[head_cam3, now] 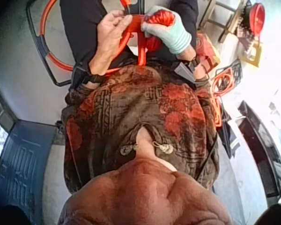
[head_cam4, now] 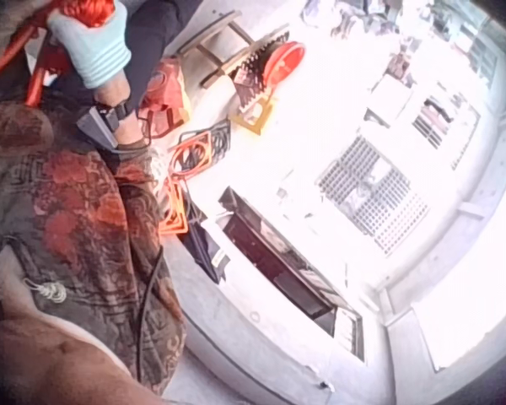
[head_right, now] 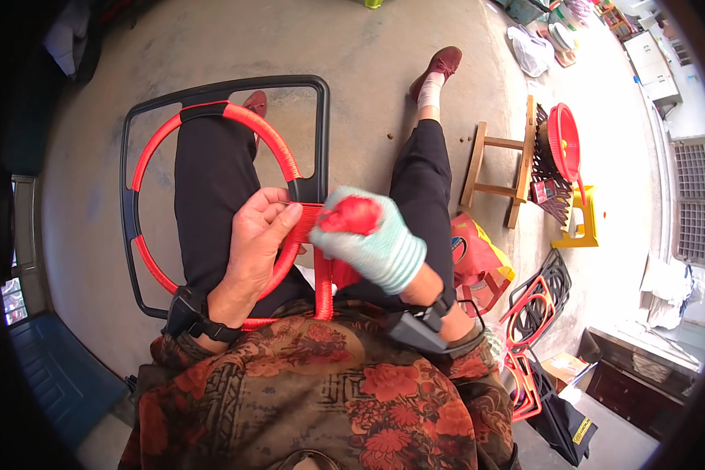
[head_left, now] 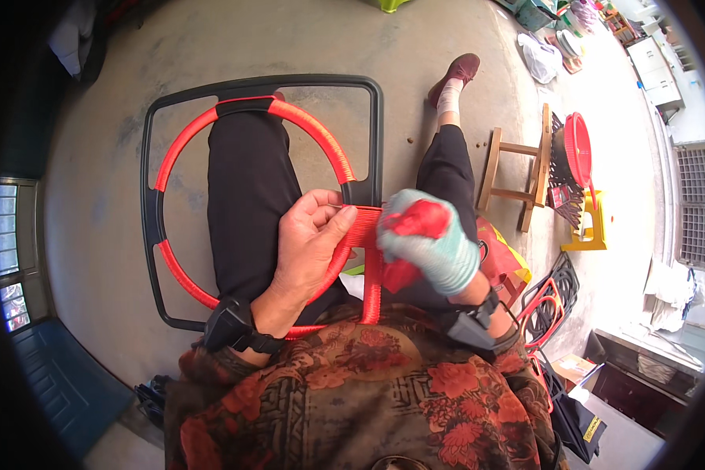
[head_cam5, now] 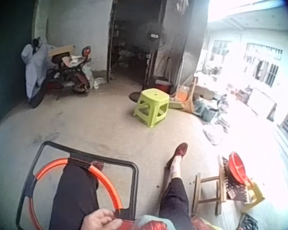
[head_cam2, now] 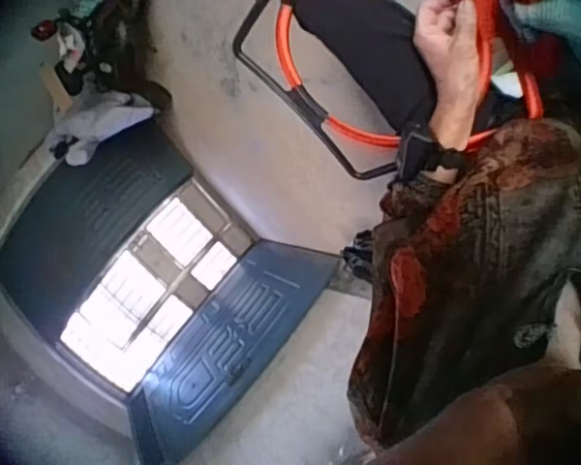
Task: Wrapping and weaving red rope around a black chair frame to create a finished furniture piece.
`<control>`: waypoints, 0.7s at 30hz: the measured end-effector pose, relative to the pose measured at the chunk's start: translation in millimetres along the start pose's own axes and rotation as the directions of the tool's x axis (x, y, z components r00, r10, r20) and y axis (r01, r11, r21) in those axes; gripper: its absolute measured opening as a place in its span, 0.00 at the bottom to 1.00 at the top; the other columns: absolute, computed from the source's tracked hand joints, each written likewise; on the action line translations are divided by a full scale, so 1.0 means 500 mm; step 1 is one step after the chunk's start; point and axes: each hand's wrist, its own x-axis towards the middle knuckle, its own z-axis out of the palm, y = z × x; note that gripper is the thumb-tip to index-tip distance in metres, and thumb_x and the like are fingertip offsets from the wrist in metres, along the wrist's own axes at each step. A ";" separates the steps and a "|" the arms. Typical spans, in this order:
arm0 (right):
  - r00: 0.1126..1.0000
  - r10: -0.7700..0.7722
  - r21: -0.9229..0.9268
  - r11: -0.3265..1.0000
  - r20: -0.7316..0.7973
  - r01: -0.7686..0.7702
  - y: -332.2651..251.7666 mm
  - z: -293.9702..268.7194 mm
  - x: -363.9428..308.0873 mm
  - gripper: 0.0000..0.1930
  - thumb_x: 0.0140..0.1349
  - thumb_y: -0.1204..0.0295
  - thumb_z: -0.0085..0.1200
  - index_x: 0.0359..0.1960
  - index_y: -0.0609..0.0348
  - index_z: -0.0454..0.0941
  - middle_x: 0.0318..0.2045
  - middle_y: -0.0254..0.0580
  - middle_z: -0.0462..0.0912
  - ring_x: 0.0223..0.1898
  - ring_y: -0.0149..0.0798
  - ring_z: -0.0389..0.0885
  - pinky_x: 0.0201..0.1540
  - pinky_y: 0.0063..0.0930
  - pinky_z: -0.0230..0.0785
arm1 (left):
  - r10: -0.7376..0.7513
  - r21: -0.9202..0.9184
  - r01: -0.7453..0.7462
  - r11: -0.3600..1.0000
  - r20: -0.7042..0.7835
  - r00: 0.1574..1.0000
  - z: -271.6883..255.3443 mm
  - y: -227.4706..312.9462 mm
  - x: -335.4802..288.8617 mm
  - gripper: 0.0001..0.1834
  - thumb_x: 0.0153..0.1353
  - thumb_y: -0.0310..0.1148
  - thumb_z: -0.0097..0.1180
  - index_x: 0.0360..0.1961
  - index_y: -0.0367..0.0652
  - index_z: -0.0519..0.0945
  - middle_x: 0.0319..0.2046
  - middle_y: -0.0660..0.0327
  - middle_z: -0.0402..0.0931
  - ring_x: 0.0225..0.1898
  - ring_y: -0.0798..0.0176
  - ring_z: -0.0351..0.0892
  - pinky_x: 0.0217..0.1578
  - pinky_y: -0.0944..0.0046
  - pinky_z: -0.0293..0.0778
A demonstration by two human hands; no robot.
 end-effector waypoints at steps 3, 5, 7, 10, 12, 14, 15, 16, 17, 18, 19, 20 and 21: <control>0.986 -0.097 0.249 0.960 -0.134 0.128 0.008 -0.063 -0.017 0.13 0.57 0.65 0.60 0.34 0.61 0.73 0.29 0.45 0.79 0.26 0.33 0.78 0.31 0.24 0.72 | -0.057 -0.053 0.057 0.997 -0.005 0.998 0.004 0.014 0.002 0.08 0.68 0.33 0.54 0.37 0.39 0.75 0.28 0.63 0.79 0.25 0.72 0.79 0.22 0.70 0.78; 0.947 -0.100 0.397 0.891 -0.305 0.222 0.029 -0.133 -0.033 0.14 0.60 0.61 0.59 0.36 0.60 0.75 0.31 0.45 0.81 0.27 0.32 0.79 0.31 0.22 0.73 | -0.076 -0.034 0.077 0.996 0.013 0.997 -0.006 0.020 0.004 0.09 0.68 0.35 0.54 0.34 0.41 0.75 0.28 0.63 0.79 0.25 0.72 0.80 0.23 0.69 0.79; 0.816 -0.021 0.442 0.832 -0.577 0.335 0.069 -0.247 -0.072 0.16 0.62 0.56 0.57 0.37 0.57 0.76 0.30 0.42 0.81 0.26 0.33 0.79 0.30 0.25 0.74 | -0.095 -0.033 0.095 0.995 0.011 0.995 -0.010 0.025 0.005 0.09 0.68 0.35 0.54 0.34 0.41 0.75 0.28 0.63 0.79 0.25 0.72 0.80 0.23 0.69 0.79; 0.603 -0.023 0.351 0.796 -0.797 0.494 0.154 -0.517 -0.191 0.17 0.64 0.51 0.53 0.36 0.53 0.76 0.28 0.36 0.81 0.27 0.35 0.79 0.30 0.28 0.75 | -0.100 -0.049 0.101 0.994 0.014 0.995 -0.015 0.026 0.009 0.08 0.68 0.35 0.53 0.35 0.42 0.74 0.29 0.63 0.79 0.26 0.72 0.80 0.23 0.69 0.79; 0.375 0.059 0.225 0.881 -0.925 0.417 0.166 -0.624 -0.283 0.19 0.64 0.49 0.51 0.34 0.52 0.76 0.29 0.37 0.81 0.29 0.39 0.80 0.33 0.32 0.77 | -0.078 -0.036 0.078 0.996 0.009 0.997 -0.027 0.019 0.015 0.07 0.69 0.35 0.52 0.36 0.45 0.73 0.29 0.64 0.79 0.26 0.72 0.80 0.22 0.69 0.79; 0.280 -0.024 0.170 0.745 -0.960 0.645 0.218 -0.800 -0.449 0.20 0.63 0.48 0.52 0.38 0.53 0.76 0.30 0.40 0.81 0.31 0.42 0.81 0.37 0.40 0.79 | -0.079 -0.058 0.082 0.995 0.039 0.996 -0.023 0.013 0.026 0.07 0.68 0.34 0.52 0.36 0.43 0.73 0.29 0.64 0.79 0.26 0.72 0.80 0.23 0.70 0.79; 0.383 -0.021 0.215 0.798 -0.924 0.563 0.212 -0.793 -0.435 0.21 0.63 0.48 0.52 0.40 0.54 0.76 0.31 0.40 0.82 0.33 0.42 0.81 0.39 0.41 0.78 | -0.074 -0.051 0.075 0.996 0.017 0.997 -0.022 0.017 0.024 0.07 0.68 0.34 0.53 0.35 0.42 0.74 0.29 0.63 0.79 0.26 0.73 0.80 0.23 0.71 0.79; 0.480 -0.011 0.249 0.844 -0.877 0.475 0.183 -0.763 -0.421 0.22 0.63 0.48 0.52 0.42 0.55 0.76 0.33 0.41 0.82 0.36 0.43 0.82 0.42 0.43 0.78 | -0.068 -0.043 0.068 0.997 -0.003 0.998 -0.021 0.021 0.020 0.08 0.68 0.34 0.54 0.35 0.41 0.75 0.29 0.63 0.79 0.26 0.73 0.79 0.24 0.71 0.78; 0.563 0.006 0.266 0.886 -0.826 0.381 0.147 -0.707 -0.408 0.23 0.63 0.48 0.51 0.45 0.56 0.76 0.34 0.42 0.82 0.38 0.44 0.82 0.44 0.45 0.78 | -0.053 -0.018 0.053 0.998 0.001 0.999 -0.022 0.022 0.016 0.08 0.68 0.34 0.54 0.35 0.40 0.75 0.29 0.63 0.79 0.27 0.73 0.79 0.25 0.72 0.78; 0.572 0.068 0.311 0.888 -0.817 0.338 0.125 -0.652 -0.360 0.26 0.62 0.50 0.54 0.50 0.59 0.75 0.40 0.43 0.82 0.42 0.45 0.82 0.48 0.46 0.77 | -0.038 0.006 0.038 0.999 0.006 0.999 -0.026 0.024 0.013 0.08 0.68 0.33 0.53 0.35 0.40 0.75 0.29 0.63 0.79 0.27 0.73 0.79 0.26 0.72 0.77; 0.723 0.049 0.342 0.902 -0.689 0.265 0.087 -0.566 -0.317 0.23 0.62 0.57 0.56 0.54 0.57 0.72 0.50 0.47 0.79 0.47 0.43 0.81 0.51 0.43 0.76 | -0.023 0.021 0.023 1.000 0.021 1.000 -0.029 0.024 0.013 0.08 0.68 0.33 0.53 0.35 0.40 0.75 0.29 0.64 0.79 0.28 0.74 0.79 0.27 0.72 0.77; 0.776 -0.005 0.253 0.944 -0.631 0.213 0.080 -0.514 -0.285 0.24 0.61 0.61 0.56 0.56 0.59 0.69 0.52 0.46 0.77 0.46 0.43 0.81 0.52 0.42 0.76 | -0.028 0.027 0.027 0.999 0.051 0.998 -0.023 0.025 0.012 0.08 0.68 0.33 0.53 0.35 0.40 0.75 0.30 0.64 0.79 0.28 0.74 0.79 0.28 0.72 0.77; 0.848 0.018 0.199 0.974 -0.530 0.104 0.110 -0.507 -0.271 0.25 0.59 0.66 0.56 0.58 0.59 0.68 0.51 0.43 0.77 0.48 0.42 0.80 0.53 0.40 0.74 | -0.032 0.037 0.029 0.999 0.072 0.997 -0.015 0.029 0.008 0.07 0.69 0.32 0.52 0.35 0.40 0.75 0.30 0.64 0.79 0.28 0.74 0.79 0.29 0.72 0.77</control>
